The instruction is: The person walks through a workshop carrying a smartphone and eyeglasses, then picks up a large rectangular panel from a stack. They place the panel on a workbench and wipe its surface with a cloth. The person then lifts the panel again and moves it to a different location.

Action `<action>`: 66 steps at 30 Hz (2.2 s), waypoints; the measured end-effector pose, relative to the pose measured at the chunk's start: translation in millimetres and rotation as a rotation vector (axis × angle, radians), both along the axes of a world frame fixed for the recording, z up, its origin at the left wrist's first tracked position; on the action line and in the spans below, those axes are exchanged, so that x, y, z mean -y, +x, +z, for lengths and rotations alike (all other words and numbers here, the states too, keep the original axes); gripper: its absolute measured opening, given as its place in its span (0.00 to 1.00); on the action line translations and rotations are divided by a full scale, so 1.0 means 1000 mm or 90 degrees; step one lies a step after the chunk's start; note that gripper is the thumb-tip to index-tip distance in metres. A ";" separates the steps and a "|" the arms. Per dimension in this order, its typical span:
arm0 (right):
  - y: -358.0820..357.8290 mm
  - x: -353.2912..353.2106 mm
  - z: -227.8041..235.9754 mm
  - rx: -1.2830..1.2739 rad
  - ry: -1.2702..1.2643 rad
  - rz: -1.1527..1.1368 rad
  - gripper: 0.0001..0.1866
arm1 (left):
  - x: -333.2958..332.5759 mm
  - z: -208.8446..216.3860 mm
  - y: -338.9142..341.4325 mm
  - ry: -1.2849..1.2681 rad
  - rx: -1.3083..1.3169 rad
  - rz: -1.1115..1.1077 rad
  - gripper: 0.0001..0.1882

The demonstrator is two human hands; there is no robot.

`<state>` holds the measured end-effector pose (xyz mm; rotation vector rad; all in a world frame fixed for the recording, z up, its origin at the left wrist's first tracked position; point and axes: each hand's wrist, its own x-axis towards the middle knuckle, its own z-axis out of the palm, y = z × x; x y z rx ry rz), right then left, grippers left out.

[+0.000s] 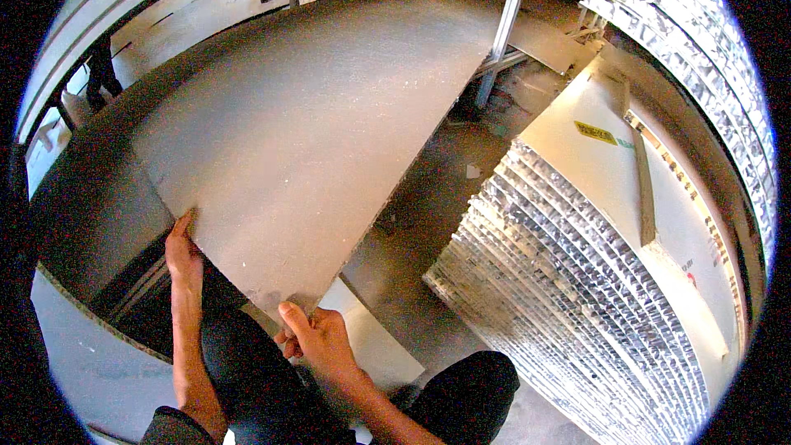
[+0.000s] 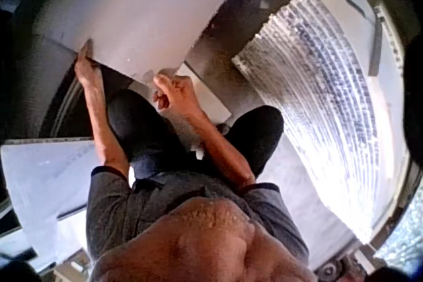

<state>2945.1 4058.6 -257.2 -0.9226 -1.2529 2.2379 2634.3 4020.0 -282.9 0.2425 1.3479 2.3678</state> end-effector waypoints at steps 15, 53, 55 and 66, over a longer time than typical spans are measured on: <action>0.002 0.005 -0.018 0.039 0.030 0.010 0.26 | 0.007 -0.012 0.003 -0.091 0.003 0.027 0.07; -0.019 0.020 -0.016 0.053 0.115 -0.135 0.24 | 0.007 0.004 0.018 -0.072 0.042 0.033 0.07; -0.018 0.019 -0.017 0.072 0.118 -0.124 0.24 | 0.007 0.009 0.021 -0.093 0.044 0.021 0.07; -0.001 0.006 -0.027 0.039 0.055 0.004 0.24 | 0.017 -0.015 0.011 -0.060 -0.031 0.027 0.07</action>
